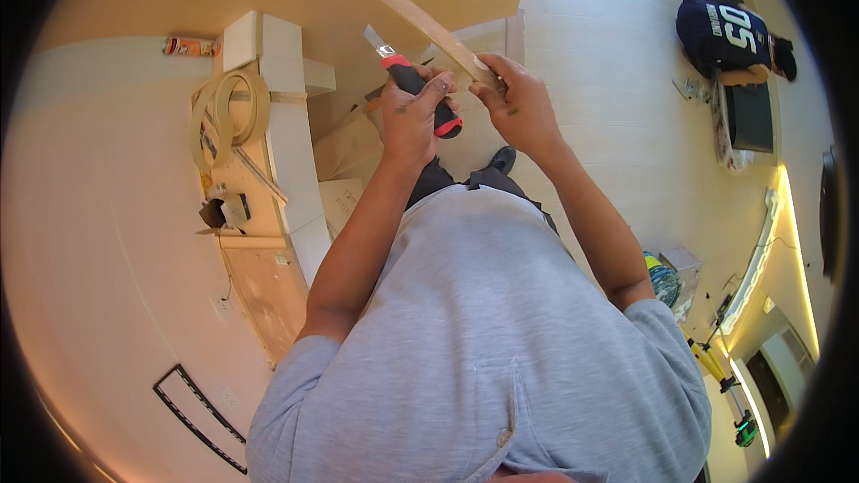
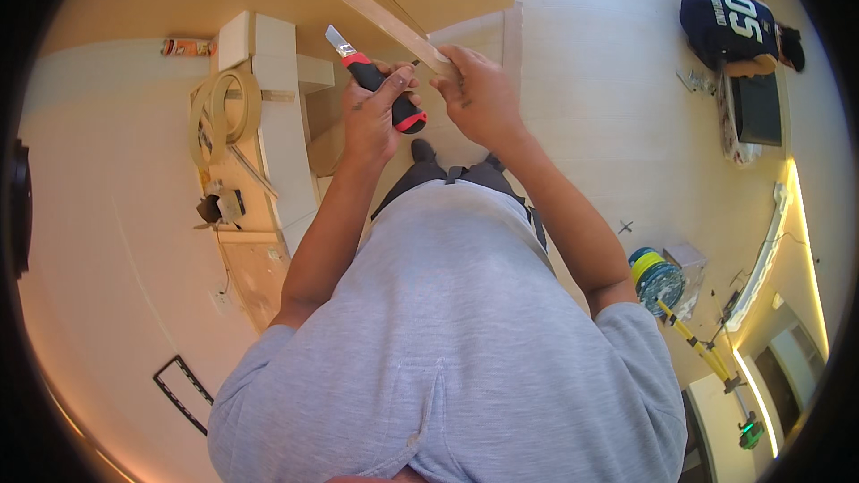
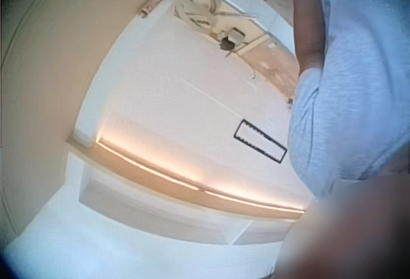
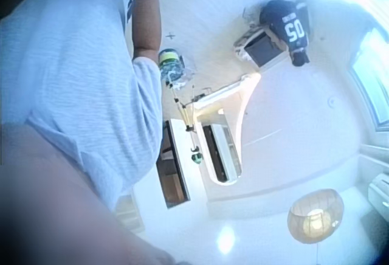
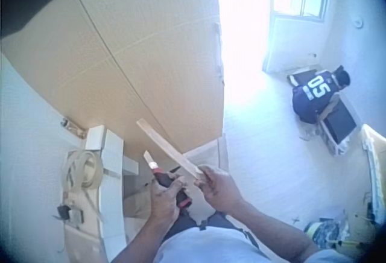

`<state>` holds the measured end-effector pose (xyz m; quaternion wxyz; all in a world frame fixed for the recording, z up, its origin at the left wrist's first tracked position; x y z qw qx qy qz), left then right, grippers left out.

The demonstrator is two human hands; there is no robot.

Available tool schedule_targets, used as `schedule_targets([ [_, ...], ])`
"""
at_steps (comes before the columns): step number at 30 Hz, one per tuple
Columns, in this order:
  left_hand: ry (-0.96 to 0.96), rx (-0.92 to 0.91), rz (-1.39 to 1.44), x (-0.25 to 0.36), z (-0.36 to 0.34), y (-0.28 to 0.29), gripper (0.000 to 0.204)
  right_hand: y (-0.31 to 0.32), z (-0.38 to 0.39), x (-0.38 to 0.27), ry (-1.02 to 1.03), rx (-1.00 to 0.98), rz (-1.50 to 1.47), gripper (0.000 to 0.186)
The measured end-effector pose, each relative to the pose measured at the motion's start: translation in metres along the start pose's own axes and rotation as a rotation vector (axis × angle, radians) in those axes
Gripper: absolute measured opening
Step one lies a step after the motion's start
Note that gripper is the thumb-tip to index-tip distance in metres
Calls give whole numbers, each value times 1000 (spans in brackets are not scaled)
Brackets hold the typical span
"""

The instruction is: The person ties shoelaces, then picks up a thin wooden strip and a utility knife. They score and cut the strip, walk through the room, and adjust a laser level on a tripod. The person continues to handle the cut wood pieces and the knife.

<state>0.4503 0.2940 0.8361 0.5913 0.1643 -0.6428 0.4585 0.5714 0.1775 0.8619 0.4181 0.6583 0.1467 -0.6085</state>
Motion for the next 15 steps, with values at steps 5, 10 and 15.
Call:
schedule_targets([
  [5,-41,29,-19,13,6,17,25,-26,7,-25,135,39,140,35],
  [10,-92,77,-11,29,11,49,25,-64,17,-45,174,-4,205,38],
  [15,-115,79,-66,55,21,95,23,-108,37,-71,242,13,300,36],
])
Point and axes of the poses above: each hand's wrist, its own z-axis away from the middle knuckle, its own y-axis out of the back of the hand, x = y × z, the point moved 9 cm from there along -z, towards the middle knuckle, and after that the axes turned 7 degrees about -y, right-handed, at the moved point
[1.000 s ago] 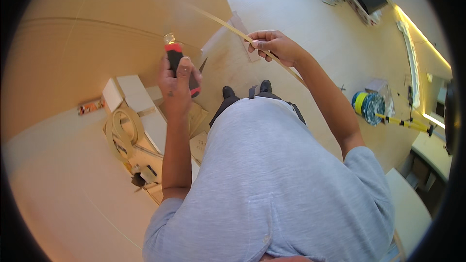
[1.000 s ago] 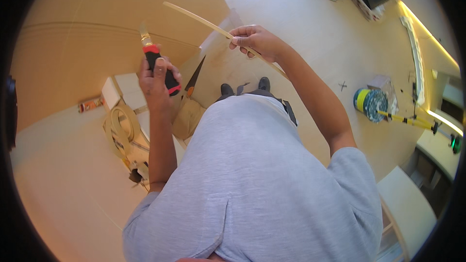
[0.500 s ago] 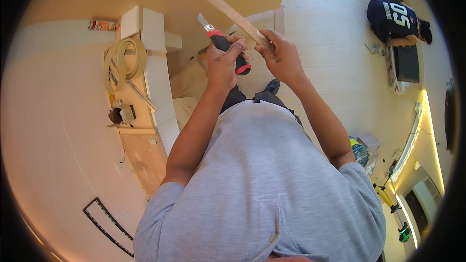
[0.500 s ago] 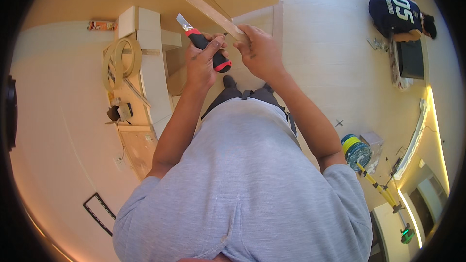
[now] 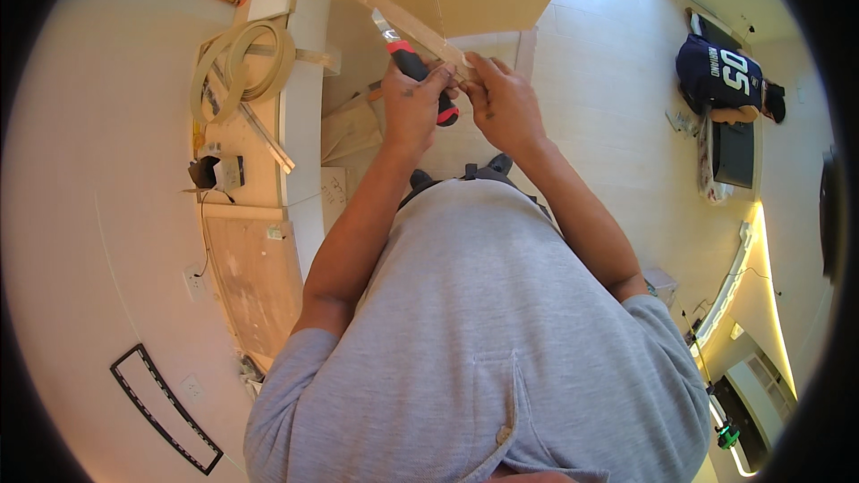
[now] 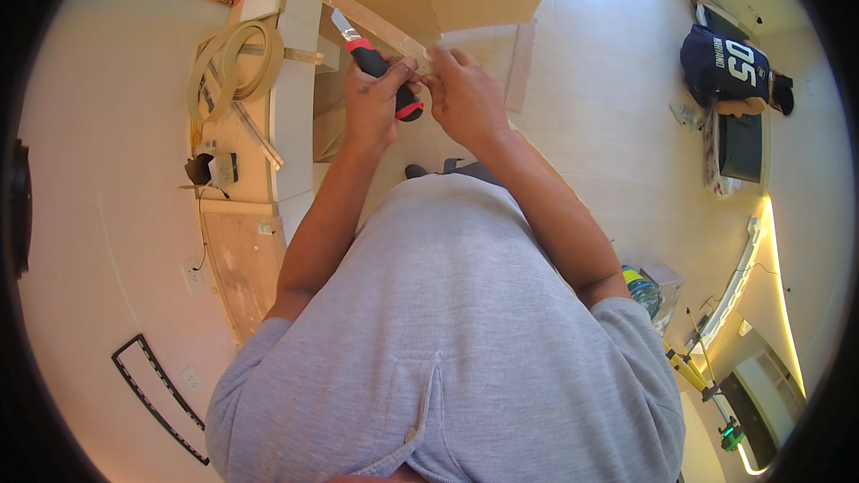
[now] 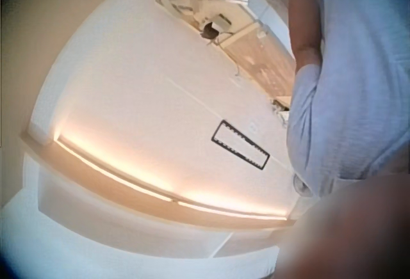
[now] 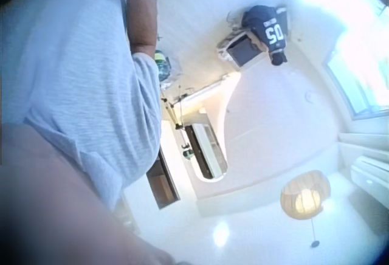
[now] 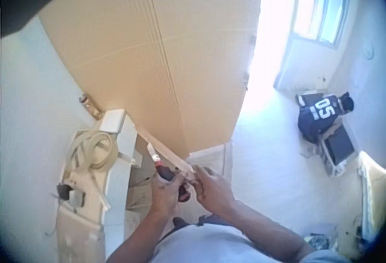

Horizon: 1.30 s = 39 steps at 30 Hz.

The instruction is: The person ties shoelaces, then picks up a thin wooden strip and a utility knife. They score and cut the strip, walk through the room, and adjust a laser level on a tripod. The person continues to handle the cut wood pieces and the knife.

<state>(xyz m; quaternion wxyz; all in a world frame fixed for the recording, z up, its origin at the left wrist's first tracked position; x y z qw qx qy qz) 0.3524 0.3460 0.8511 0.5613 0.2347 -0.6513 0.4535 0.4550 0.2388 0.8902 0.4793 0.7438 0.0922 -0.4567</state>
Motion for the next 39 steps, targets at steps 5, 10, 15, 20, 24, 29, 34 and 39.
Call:
schedule_targets([
  [5,40,2,23,21,10,53,21,-38,10,-39,14,2,12,35],
  [10,65,160,-46,36,38,163,18,-88,21,-46,-197,-168,-177,37],
  [15,44,548,-249,32,88,342,20,-133,31,-63,-133,-258,-133,41],
  [20,42,903,-950,45,151,487,44,-174,48,-58,-211,-451,-118,40],
  [24,0,1025,-1156,46,186,519,62,-200,50,-69,-94,-554,-199,41],
  [29,8,1247,-1070,27,188,537,77,-230,35,-83,-14,-633,-301,40],
  [34,163,1335,-1183,18,149,543,44,-256,16,-98,75,-825,-229,42],
  [39,266,1465,-851,21,132,533,84,-286,-13,-109,96,-1062,-192,43],
])
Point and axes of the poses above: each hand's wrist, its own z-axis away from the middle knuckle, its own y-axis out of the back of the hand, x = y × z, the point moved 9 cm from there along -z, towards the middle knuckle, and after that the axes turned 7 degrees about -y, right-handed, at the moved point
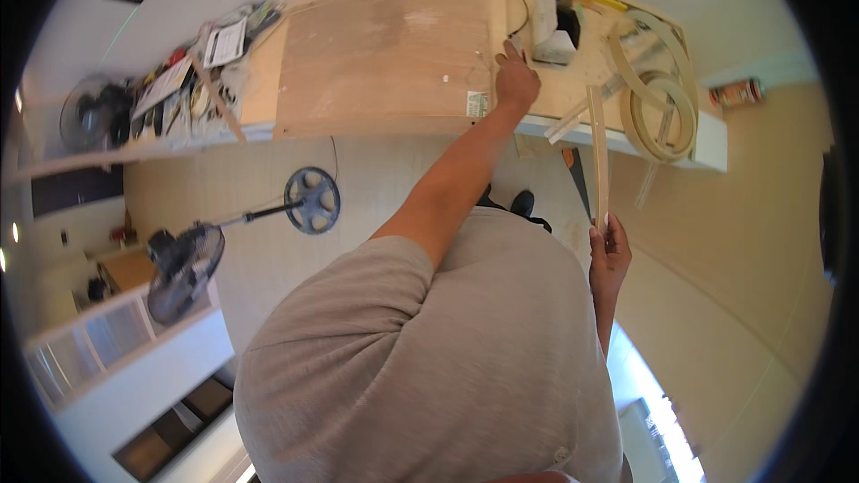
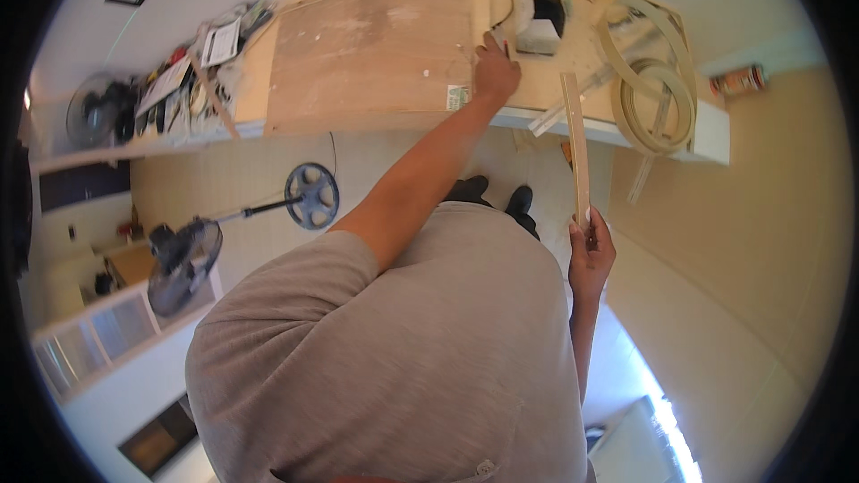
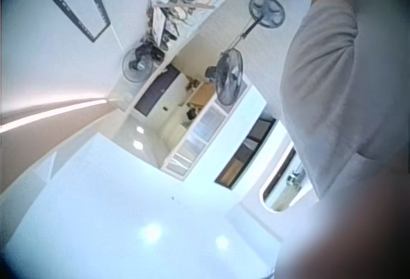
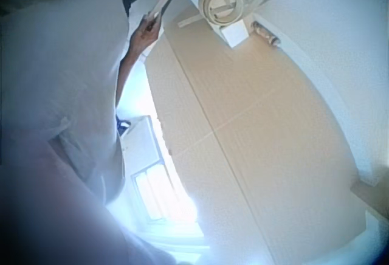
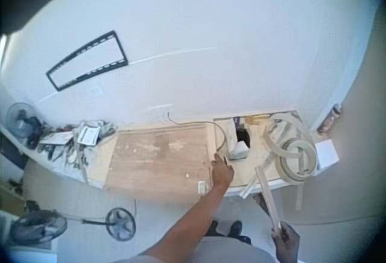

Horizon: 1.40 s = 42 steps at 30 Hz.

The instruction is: The person ties shoelaces, then picks up a thin wooden strip and a utility knife. They score and cut the strip, walk through the room, and adjust a laser level on a tripod. The person continues to handle the cut wood pieces and the knife.

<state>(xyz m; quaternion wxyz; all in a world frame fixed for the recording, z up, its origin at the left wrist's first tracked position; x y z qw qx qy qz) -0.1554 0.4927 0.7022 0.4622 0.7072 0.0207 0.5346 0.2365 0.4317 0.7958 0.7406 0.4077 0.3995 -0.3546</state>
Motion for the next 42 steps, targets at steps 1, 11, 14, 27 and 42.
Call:
schedule_targets([
  [1,53,-10,23,2,4,-3,84,5,-7,-2,22,-35,6,43],
  [11,95,41,-49,31,9,-33,84,42,-68,-4,34,-262,50,47],
  [14,76,34,-48,31,10,-28,83,38,-78,-12,87,-328,68,44],
  [27,151,-257,731,30,171,63,24,-14,-103,-87,400,-403,279,44],
  [42,244,-436,1037,51,193,85,27,-107,-58,-122,459,-410,370,43],
])
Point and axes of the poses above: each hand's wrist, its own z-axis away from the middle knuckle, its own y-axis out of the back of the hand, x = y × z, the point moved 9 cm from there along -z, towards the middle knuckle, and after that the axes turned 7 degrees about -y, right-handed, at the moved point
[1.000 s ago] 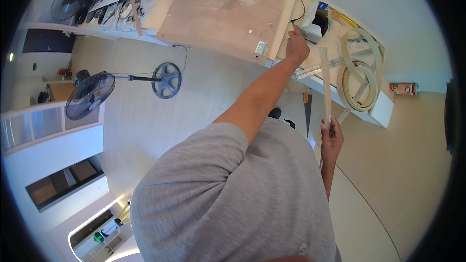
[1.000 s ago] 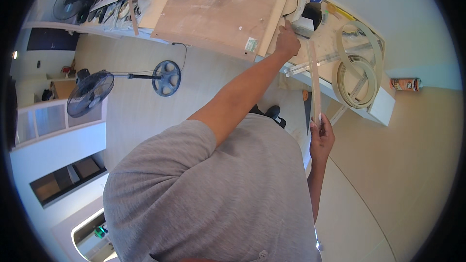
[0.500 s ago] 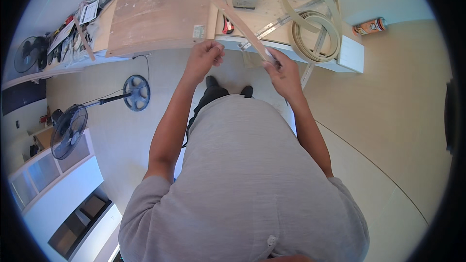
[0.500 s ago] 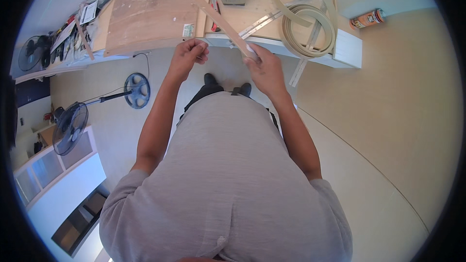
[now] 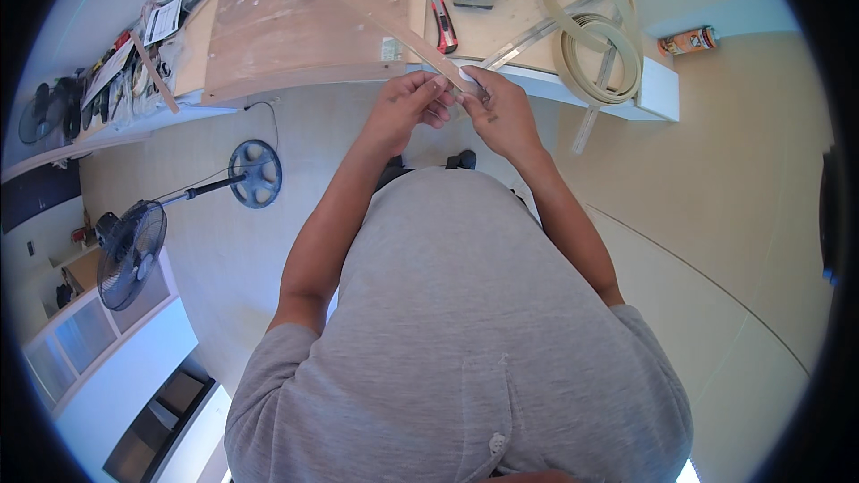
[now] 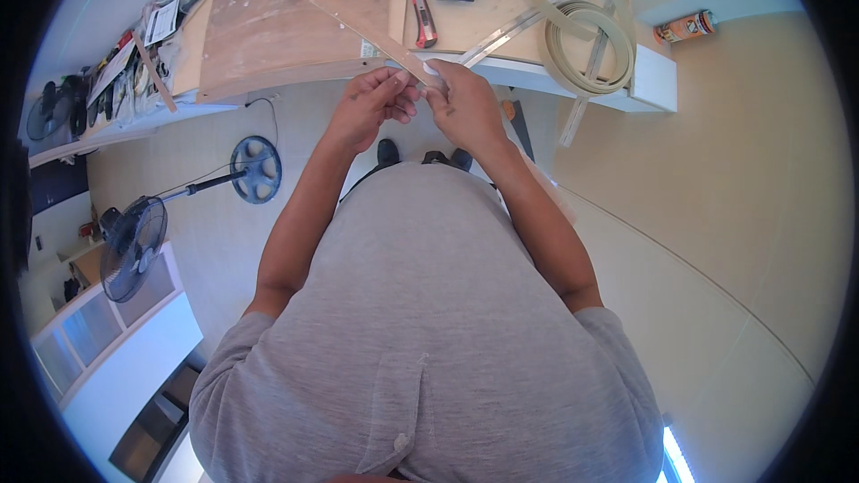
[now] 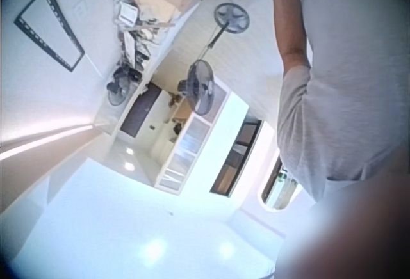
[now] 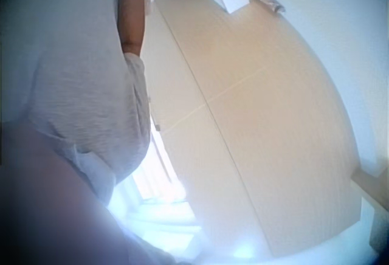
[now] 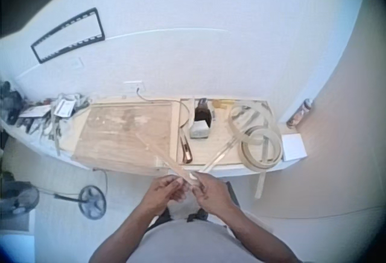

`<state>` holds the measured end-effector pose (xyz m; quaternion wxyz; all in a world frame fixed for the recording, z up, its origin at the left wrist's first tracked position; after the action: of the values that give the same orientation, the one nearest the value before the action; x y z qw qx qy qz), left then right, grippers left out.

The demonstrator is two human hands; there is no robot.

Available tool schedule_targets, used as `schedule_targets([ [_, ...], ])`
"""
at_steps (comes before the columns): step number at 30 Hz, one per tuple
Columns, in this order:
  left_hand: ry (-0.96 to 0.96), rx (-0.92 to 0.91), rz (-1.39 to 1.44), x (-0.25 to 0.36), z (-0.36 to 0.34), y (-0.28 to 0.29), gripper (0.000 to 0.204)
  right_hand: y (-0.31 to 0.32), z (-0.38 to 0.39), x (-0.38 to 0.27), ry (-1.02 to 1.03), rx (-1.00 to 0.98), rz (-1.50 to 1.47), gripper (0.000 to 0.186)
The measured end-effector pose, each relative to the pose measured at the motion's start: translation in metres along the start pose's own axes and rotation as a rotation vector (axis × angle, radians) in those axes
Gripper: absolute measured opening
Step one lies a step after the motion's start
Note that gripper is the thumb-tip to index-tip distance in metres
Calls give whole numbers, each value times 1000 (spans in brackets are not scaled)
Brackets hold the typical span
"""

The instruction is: The person ties shoelaces, then picks up a thin wooden strip and a utility knife. They score and cut the strip, walk through the room, and adjust a laser level on a tripod. The person continues to handle the cut wood pieces and the knife.

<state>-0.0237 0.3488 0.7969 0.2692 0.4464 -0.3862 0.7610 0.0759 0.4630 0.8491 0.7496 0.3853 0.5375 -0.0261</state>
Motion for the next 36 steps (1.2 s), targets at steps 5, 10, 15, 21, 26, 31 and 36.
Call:
schedule_targets([
  [5,27,15,23,0,7,36,26,-36,1,-25,99,11,45,43],
  [10,-8,61,85,0,9,74,22,-66,-13,-51,175,-56,193,47],
  [15,-63,136,302,13,12,114,19,-65,0,-99,416,257,529,39],
  [21,-16,71,560,2,17,130,22,-64,-7,-111,400,224,633,23],
  [26,35,16,685,-21,26,124,28,-78,-15,-120,444,94,835,17],
  [31,15,38,784,-33,45,110,30,-90,-14,-133,514,-38,860,12],
  [36,-17,55,877,-43,62,95,25,-102,-13,-133,555,-246,889,14],
])
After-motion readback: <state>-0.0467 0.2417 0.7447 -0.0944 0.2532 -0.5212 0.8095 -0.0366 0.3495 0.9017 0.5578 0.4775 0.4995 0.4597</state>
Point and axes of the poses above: each hand's wrist, its own z-axis away from the middle knuckle, its own y-axis out of the back of the hand, x = y × z, the point moved 9 cm from there along -z, towards the middle knuckle, and after that the axes turned 7 degrees about -y, right-handed, at the moved point
